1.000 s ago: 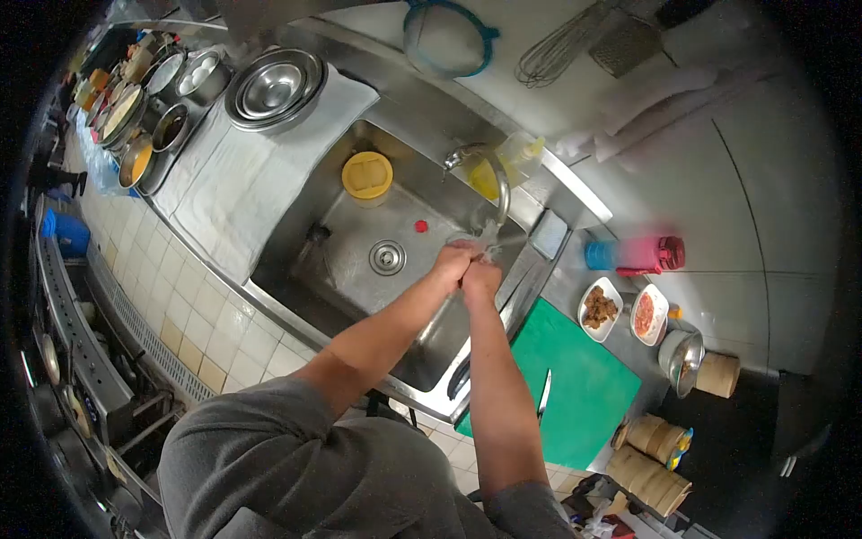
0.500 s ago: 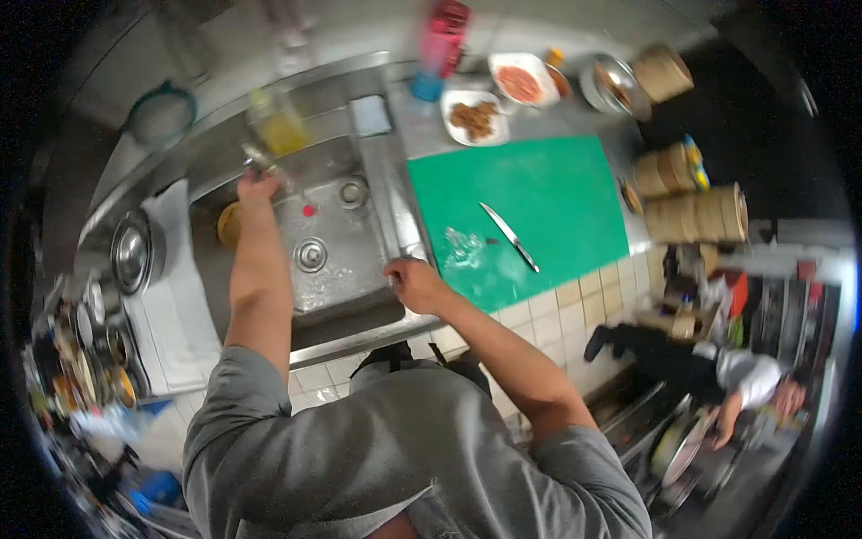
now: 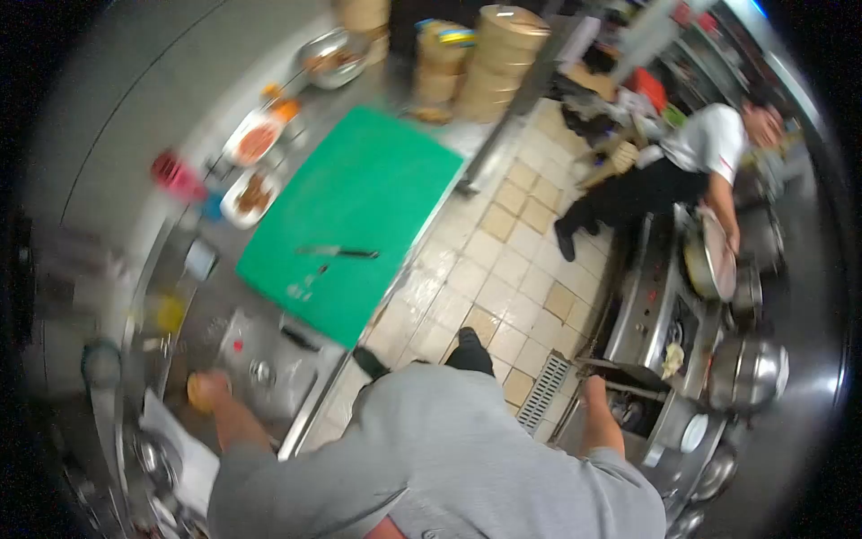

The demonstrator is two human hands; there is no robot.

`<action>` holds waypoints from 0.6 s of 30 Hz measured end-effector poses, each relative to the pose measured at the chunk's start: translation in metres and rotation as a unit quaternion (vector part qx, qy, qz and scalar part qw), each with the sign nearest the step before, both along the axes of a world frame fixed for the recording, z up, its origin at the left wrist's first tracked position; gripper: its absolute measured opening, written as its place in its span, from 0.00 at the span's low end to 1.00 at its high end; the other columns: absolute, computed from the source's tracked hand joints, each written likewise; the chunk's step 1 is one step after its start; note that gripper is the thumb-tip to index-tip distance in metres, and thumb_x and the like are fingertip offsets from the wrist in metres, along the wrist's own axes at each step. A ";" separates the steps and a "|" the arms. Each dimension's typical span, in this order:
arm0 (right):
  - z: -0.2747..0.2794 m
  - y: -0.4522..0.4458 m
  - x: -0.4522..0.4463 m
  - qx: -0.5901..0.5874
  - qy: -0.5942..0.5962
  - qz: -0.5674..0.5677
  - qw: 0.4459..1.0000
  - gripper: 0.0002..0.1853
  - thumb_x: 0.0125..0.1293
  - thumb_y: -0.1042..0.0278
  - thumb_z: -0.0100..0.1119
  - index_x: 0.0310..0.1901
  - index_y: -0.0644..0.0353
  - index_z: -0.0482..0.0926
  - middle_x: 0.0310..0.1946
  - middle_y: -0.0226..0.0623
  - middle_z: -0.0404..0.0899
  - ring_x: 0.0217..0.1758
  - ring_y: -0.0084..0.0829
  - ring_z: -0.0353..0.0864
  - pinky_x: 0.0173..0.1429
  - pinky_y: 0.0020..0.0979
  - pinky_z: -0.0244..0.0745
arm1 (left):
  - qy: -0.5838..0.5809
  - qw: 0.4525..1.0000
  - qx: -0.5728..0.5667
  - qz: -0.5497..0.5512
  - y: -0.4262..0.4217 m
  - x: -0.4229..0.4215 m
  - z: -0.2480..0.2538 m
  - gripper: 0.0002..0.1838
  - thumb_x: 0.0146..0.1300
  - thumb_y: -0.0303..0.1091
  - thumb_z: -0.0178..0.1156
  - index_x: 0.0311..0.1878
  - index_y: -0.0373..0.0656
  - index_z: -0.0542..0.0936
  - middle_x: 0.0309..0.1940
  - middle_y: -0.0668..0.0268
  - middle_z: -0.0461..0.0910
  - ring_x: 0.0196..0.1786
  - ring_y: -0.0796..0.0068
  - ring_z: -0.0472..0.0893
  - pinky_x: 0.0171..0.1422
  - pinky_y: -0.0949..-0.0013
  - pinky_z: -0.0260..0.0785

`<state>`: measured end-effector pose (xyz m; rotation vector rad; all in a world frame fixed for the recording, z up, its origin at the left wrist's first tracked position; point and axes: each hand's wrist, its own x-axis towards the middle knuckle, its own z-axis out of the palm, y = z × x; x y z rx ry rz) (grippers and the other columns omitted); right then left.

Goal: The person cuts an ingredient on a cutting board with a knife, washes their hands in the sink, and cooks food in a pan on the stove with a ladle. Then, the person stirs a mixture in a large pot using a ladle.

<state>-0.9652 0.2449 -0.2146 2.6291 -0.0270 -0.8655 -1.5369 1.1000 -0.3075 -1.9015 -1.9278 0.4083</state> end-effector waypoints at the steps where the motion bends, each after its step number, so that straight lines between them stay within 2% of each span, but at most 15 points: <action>1: -0.017 -0.023 -0.004 0.039 -0.035 -0.060 0.997 0.16 0.56 0.75 0.65 0.48 0.64 0.84 0.47 0.53 0.85 0.57 0.52 0.83 0.56 0.45 0.81 | -0.050 0.997 0.029 0.044 -0.028 0.007 -0.004 0.19 0.70 0.50 0.56 0.48 0.44 0.85 0.44 0.64 0.87 0.48 0.66 0.86 0.53 0.58 0.78; 2: -0.037 -0.051 -0.012 0.073 -0.070 -0.128 0.987 0.16 0.54 0.74 0.66 0.46 0.63 0.85 0.49 0.54 0.85 0.57 0.53 0.83 0.55 0.46 0.81 | -0.092 0.995 0.029 0.041 -0.048 0.009 -0.006 0.19 0.70 0.49 0.56 0.48 0.44 0.85 0.44 0.64 0.87 0.48 0.66 0.86 0.52 0.58 0.78; 3: -0.069 -0.075 -0.007 0.006 0.015 -0.132 0.991 0.15 0.51 0.74 0.68 0.44 0.63 0.86 0.49 0.54 0.85 0.54 0.52 0.84 0.49 0.46 0.82 | -0.155 0.986 0.032 0.046 -0.070 0.013 -0.008 0.19 0.70 0.49 0.57 0.48 0.44 0.85 0.44 0.64 0.87 0.49 0.66 0.86 0.52 0.58 0.78; 4: -0.126 -0.103 -0.003 0.068 -0.021 -0.257 0.964 0.11 0.63 0.71 0.62 0.45 0.63 0.86 0.48 0.48 0.86 0.53 0.49 0.85 0.51 0.43 0.80 | -0.233 0.970 0.040 0.061 -0.089 0.023 -0.001 0.18 0.69 0.49 0.57 0.48 0.44 0.85 0.44 0.64 0.87 0.49 0.66 0.86 0.52 0.58 0.78; 5: -0.131 -0.114 0.024 -0.023 0.214 0.129 0.968 0.03 0.51 0.75 0.66 0.28 0.62 0.85 0.33 0.47 0.86 0.34 0.45 0.85 0.34 0.37 0.79 | -0.299 0.950 0.042 0.082 -0.112 0.038 0.005 0.18 0.69 0.49 0.57 0.47 0.44 0.85 0.44 0.64 0.87 0.49 0.66 0.86 0.52 0.58 0.78; 6: -0.243 -0.176 0.037 0.207 0.074 -0.098 0.971 0.01 0.50 0.77 0.64 0.24 0.61 0.82 0.27 0.45 0.83 0.30 0.41 0.83 0.30 0.35 0.76 | -0.347 0.932 0.043 0.101 -0.143 0.070 0.019 0.18 0.69 0.48 0.58 0.47 0.44 0.84 0.44 0.64 0.87 0.49 0.66 0.86 0.52 0.59 0.78; 7: -0.320 -0.223 0.049 0.461 -0.064 -0.254 0.847 0.06 0.50 0.80 0.62 0.19 0.61 0.80 0.21 0.42 0.81 0.26 0.37 0.82 0.26 0.34 0.73 | -0.376 0.919 0.042 0.114 -0.172 0.093 0.031 0.18 0.69 0.48 0.58 0.47 0.45 0.84 0.44 0.63 0.87 0.49 0.66 0.86 0.52 0.59 0.78; 8: -0.254 -0.196 0.085 0.476 -0.056 -0.420 0.771 0.07 0.52 0.81 0.60 0.19 0.61 0.78 0.19 0.40 0.78 0.24 0.35 0.81 0.24 0.33 0.71 | -0.399 0.908 0.039 0.121 -0.196 0.114 0.033 0.17 0.68 0.48 0.58 0.47 0.45 0.84 0.44 0.63 0.87 0.49 0.66 0.86 0.52 0.59 0.78; 9: -0.142 -0.140 0.122 0.471 -0.081 -0.574 0.665 0.09 0.54 0.82 0.57 0.19 0.61 0.77 0.17 0.38 0.76 0.22 0.33 0.79 0.22 0.32 0.69 | -0.419 0.899 0.033 0.127 -0.216 0.128 0.034 0.17 0.68 0.48 0.59 0.47 0.45 0.84 0.44 0.63 0.87 0.49 0.66 0.86 0.52 0.59 0.79; 11: -0.149 -0.179 0.184 0.593 -0.112 -0.579 0.548 0.09 0.58 0.82 0.55 0.21 0.62 0.76 0.17 0.39 0.74 0.19 0.31 0.77 0.19 0.33 0.70 | -0.435 0.892 0.014 0.119 -0.247 0.154 0.039 0.16 0.68 0.47 0.59 0.47 0.45 0.84 0.45 0.63 0.87 0.49 0.66 0.86 0.52 0.59 0.79; 13: -0.140 -0.217 0.264 0.637 -0.224 -0.613 0.410 0.08 0.64 0.76 0.53 0.28 0.64 0.78 0.20 0.40 0.77 0.19 0.30 0.77 0.20 0.28 0.72 | -0.446 0.888 -0.005 0.116 -0.270 0.180 0.047 0.16 0.67 0.47 0.60 0.47 0.46 0.84 0.45 0.62 0.87 0.49 0.66 0.86 0.51 0.60 0.79; 14: -0.108 -0.239 0.306 0.630 -0.227 -0.614 0.418 0.07 0.66 0.76 0.52 0.35 0.67 0.80 0.25 0.42 0.79 0.26 0.33 0.80 0.26 0.33 0.77 | -0.452 0.885 -0.011 0.114 -0.280 0.187 0.049 0.16 0.67 0.47 0.60 0.47 0.46 0.84 0.45 0.62 0.87 0.49 0.66 0.86 0.51 0.60 0.79; 16: -0.040 -0.281 0.382 0.704 -0.318 -0.556 0.307 0.08 0.67 0.76 0.50 0.30 0.62 0.78 0.27 0.39 0.79 0.28 0.31 0.81 0.26 0.31 0.76 | -0.455 0.883 -0.020 0.115 -0.295 0.195 0.055 0.15 0.66 0.46 0.61 0.47 0.46 0.84 0.45 0.62 0.87 0.49 0.67 0.86 0.51 0.60 0.79; 17: -0.010 -0.310 0.416 0.769 -0.350 -0.465 0.264 0.05 0.66 0.77 0.52 0.36 0.63 0.78 0.35 0.41 0.80 0.37 0.33 0.83 0.36 0.31 0.82 | -0.455 0.883 -0.021 0.111 -0.299 0.197 0.059 0.15 0.66 0.46 0.62 0.47 0.46 0.84 0.45 0.62 0.87 0.49 0.67 0.86 0.51 0.60 0.79; 18: 0.046 -0.314 0.436 0.767 -0.393 -0.455 0.223 0.07 0.66 0.77 0.56 0.44 0.64 0.77 0.41 0.42 0.80 0.45 0.37 0.83 0.46 0.33 0.87 | -0.454 0.884 -0.023 0.109 -0.303 0.195 0.062 0.15 0.66 0.46 0.62 0.47 0.47 0.84 0.45 0.62 0.87 0.49 0.67 0.86 0.51 0.61 0.79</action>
